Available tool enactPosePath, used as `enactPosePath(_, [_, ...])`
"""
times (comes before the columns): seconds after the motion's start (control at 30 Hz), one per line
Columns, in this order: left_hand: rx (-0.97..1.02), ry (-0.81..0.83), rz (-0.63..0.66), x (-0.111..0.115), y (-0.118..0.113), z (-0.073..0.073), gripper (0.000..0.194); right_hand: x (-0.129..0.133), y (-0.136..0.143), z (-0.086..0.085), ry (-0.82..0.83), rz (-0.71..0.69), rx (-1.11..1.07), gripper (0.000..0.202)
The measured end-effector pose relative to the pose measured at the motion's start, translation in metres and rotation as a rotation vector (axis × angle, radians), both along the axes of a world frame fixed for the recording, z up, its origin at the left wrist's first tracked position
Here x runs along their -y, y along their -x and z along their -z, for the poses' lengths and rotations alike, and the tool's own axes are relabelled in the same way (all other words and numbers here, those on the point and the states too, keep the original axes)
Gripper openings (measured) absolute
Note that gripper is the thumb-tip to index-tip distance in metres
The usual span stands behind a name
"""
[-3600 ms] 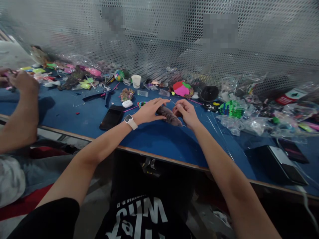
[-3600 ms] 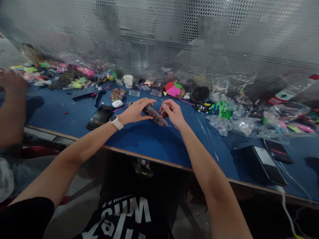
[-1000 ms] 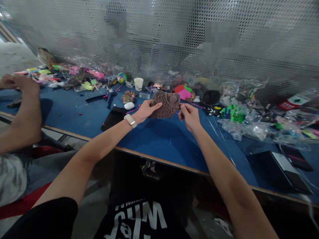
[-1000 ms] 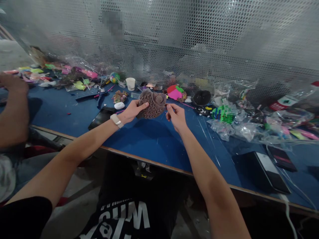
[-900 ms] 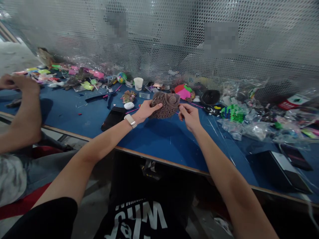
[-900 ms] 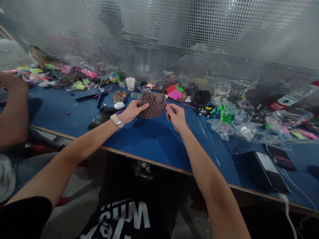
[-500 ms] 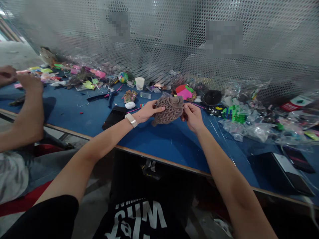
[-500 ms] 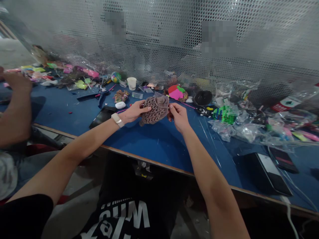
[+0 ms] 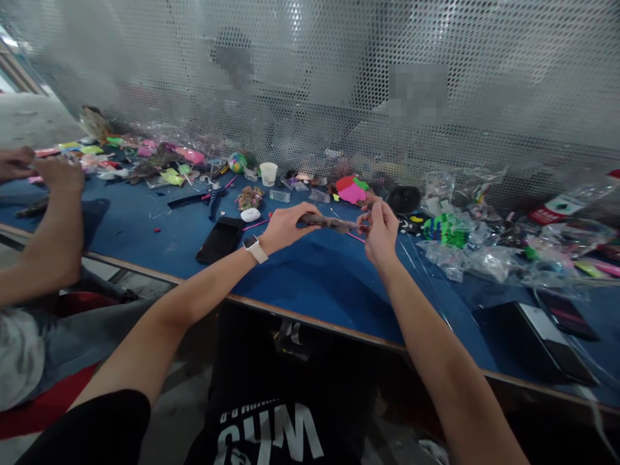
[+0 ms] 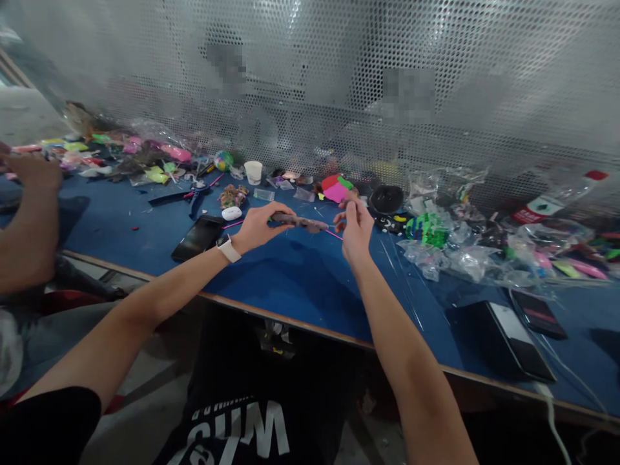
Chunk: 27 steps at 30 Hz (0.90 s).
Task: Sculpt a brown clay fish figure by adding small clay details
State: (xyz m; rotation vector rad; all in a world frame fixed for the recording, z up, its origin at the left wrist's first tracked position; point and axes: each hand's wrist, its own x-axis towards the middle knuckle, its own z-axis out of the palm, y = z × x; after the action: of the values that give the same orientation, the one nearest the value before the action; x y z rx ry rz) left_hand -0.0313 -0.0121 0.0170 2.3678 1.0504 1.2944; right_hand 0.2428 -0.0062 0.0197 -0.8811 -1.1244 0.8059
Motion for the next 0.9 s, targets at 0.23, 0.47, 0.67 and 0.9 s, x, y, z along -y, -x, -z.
enactPosePath(0.23, [-0.060,-0.048,0.022,0.004,-0.007,0.006,0.023,-0.003,-0.019,-0.003,-0.074,0.065,0.180,0.060])
enactPosePath(0.47, [-0.072,-0.186,-0.005,-0.004,0.000,0.006,0.014,0.016,-0.004,-0.009,-0.095,-0.046,0.328,0.064])
enactPosePath(0.67, [-0.210,-0.398,0.020,-0.015,0.008,0.007,0.026,0.009,-0.007,-0.002,-0.151,-0.022,0.378,0.066])
enactPosePath(0.9, [-0.335,-0.429,0.070,-0.010,0.008,0.006,0.051,0.011,-0.006,-0.008,-0.111,-0.035,0.347,0.061])
